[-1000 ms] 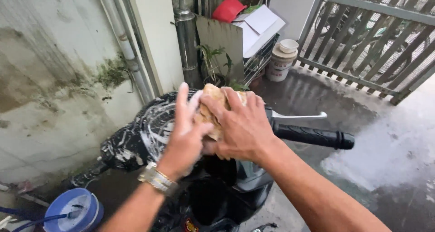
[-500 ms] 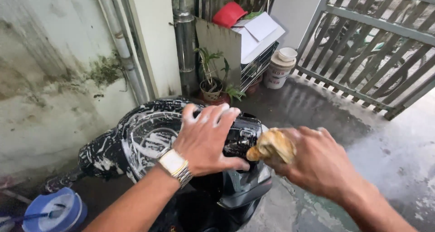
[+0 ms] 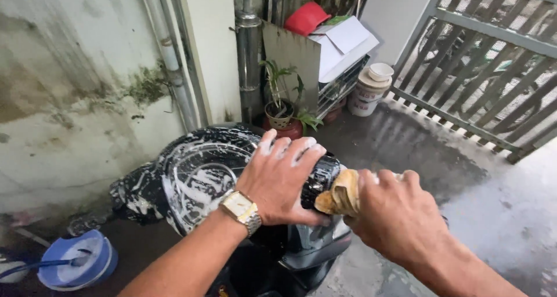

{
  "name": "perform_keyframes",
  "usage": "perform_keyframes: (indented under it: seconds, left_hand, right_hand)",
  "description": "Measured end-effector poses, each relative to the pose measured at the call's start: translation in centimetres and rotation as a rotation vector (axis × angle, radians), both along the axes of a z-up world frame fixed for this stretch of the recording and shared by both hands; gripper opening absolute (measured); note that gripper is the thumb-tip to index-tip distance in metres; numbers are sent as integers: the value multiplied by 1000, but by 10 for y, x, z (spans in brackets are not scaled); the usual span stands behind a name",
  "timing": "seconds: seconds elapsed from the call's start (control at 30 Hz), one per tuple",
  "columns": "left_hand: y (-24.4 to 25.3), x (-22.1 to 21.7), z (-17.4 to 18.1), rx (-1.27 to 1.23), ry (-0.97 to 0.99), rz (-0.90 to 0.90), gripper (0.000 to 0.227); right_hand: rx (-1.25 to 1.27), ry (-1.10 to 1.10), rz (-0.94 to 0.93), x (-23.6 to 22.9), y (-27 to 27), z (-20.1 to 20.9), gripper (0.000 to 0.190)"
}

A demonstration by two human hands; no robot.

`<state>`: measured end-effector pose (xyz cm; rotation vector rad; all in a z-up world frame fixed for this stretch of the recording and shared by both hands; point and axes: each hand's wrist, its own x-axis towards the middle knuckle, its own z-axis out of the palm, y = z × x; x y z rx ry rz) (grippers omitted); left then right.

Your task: The person is scrubbing the front fairing and seat of a motorcycle using a sponge and soapy water.

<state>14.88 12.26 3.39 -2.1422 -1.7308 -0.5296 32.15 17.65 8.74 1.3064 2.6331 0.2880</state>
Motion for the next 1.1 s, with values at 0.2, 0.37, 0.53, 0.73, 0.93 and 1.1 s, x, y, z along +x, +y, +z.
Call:
perform_keyframes:
  seconds: [0.2, 0.37, 0.53, 0.73, 0.93, 1.1]
  left_hand:
    - [3, 0, -4, -52, 50, 35, 107]
    - [-1, -4, -9, 74, -19, -2, 101]
    - [-2, -5, -5, -4, 6, 12, 104]
    - [-2, -6, -3, 15, -39, -5, 103]
    - [-3, -7, -4, -38, -74, -23, 101]
    - [-2, -9, -5, 94, -122, -61, 107]
  right_hand:
    - [-938, 351, -391, -4, 14, 41, 21]
    - [538, -39, 199, 29, -10, -36, 21]
    - [-124, 243, -45, 10, 7, 8, 19]
    - [-29, 141, 50, 32, 0, -9, 13]
    - [-182, 488, -317, 22, -8, 12, 37]
    - [-446, 1054, -550, -30, -32, 28, 45]
